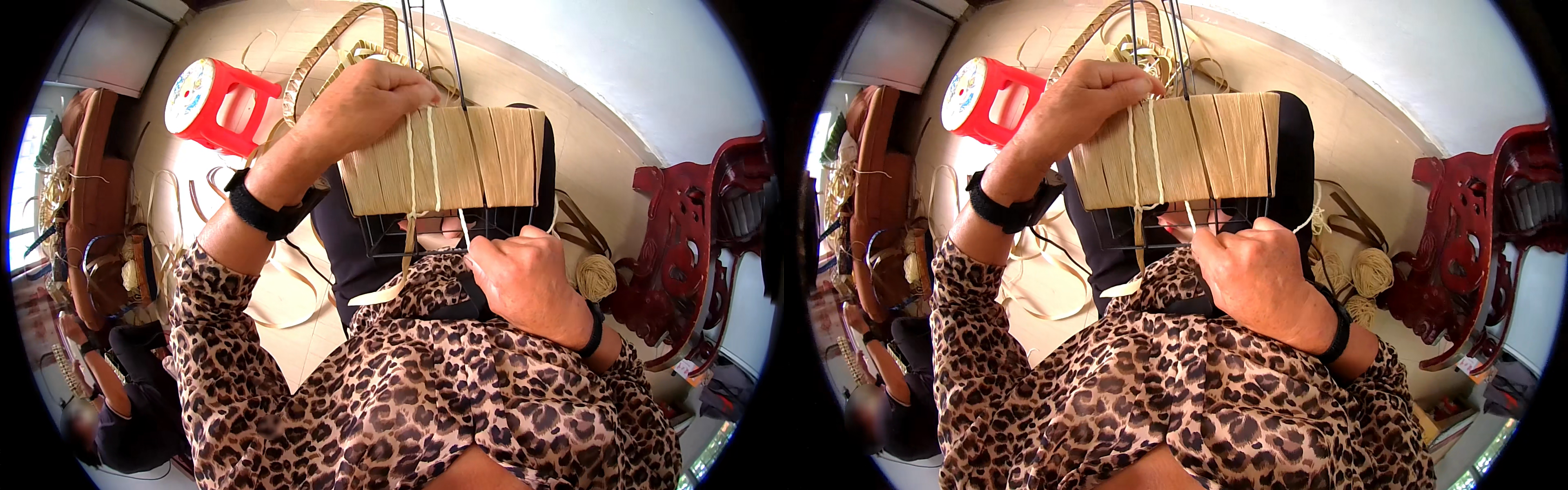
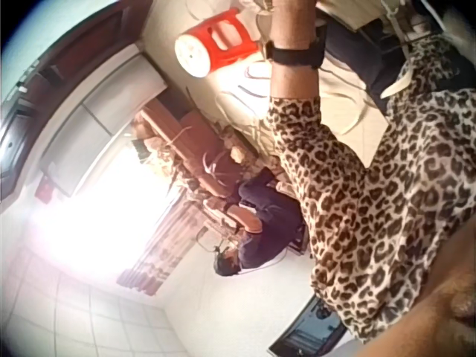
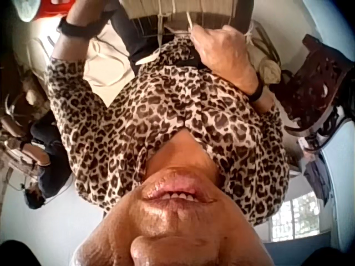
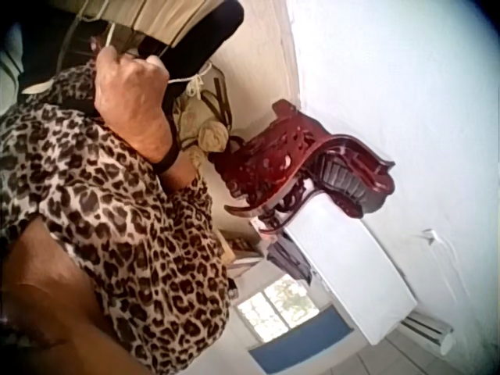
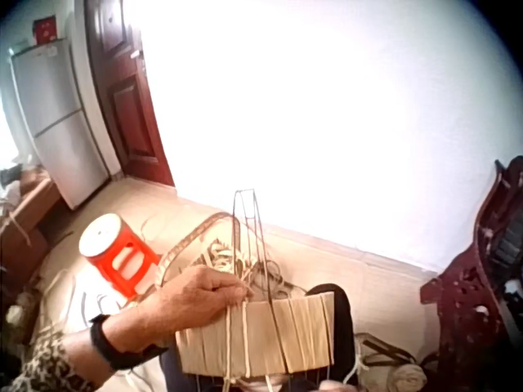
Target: The person weaves a basket by hand, threading long light-colored fiber strips through a vertical wire frame and around existing horizontal bands.
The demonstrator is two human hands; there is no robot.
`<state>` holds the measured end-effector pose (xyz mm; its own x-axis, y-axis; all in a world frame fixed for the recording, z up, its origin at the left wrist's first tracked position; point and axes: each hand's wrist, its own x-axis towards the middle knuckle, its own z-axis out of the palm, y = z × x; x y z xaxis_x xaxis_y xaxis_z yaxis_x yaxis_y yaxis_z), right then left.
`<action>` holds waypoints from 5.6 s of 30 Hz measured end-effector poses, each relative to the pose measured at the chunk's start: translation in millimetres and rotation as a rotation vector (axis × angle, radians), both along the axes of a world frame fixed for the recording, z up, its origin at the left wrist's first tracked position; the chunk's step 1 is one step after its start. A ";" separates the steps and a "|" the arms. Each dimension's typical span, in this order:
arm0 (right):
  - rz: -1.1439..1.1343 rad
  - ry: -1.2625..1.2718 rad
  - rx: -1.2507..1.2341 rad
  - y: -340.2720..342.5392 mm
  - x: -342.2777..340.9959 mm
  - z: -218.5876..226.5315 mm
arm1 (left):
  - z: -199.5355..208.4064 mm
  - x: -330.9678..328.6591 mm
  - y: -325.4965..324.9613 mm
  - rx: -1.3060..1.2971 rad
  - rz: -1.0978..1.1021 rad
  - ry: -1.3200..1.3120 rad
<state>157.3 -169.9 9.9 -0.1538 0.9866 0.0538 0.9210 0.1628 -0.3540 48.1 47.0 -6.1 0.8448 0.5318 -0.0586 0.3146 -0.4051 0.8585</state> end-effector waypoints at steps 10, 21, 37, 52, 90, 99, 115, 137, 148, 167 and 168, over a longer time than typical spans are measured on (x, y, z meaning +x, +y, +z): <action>0.014 0.008 -0.086 -4.6 1.6 7.2 | 5.2 -8.5 -9.7 -0.061 -0.045 0.051; 0.111 0.146 -0.078 -6.7 8.2 3.2 | 6.7 -7.2 -8.7 -0.094 -0.016 0.030; 0.072 0.210 -0.162 -6.2 18.4 8.9 | 1.0 -15.7 3.9 -0.089 -0.165 0.016; 0.148 0.192 -0.073 -10.8 18.6 -2.7 | 0.2 -3.5 -10.9 0.241 0.049 0.035; 0.072 0.563 -0.205 144.1 57.4 17.2 | 26.4 -0.8 -18.6 -0.185 0.080 0.162; 0.161 0.614 0.088 149.2 54.8 -0.6 | 30.8 2.1 -18.4 -0.294 0.176 0.223; 0.070 0.456 -0.043 156.6 48.7 -4.1 | 20.7 6.8 -13.9 -0.222 0.271 0.243; 0.031 0.720 0.100 130.0 52.6 15.2 | 19.7 -3.2 -13.2 -0.299 0.100 0.141; 0.016 0.545 0.063 136.5 55.6 0.5 | 18.7 3.2 -20.4 -0.199 0.125 0.142; 0.071 0.620 0.199 107.5 19.9 75.3 | 14.9 -1.7 -14.8 0.013 0.028 0.055; 0.063 0.601 0.198 106.7 18.6 79.3 | 12.8 -3.0 -14.1 -0.062 0.004 -0.070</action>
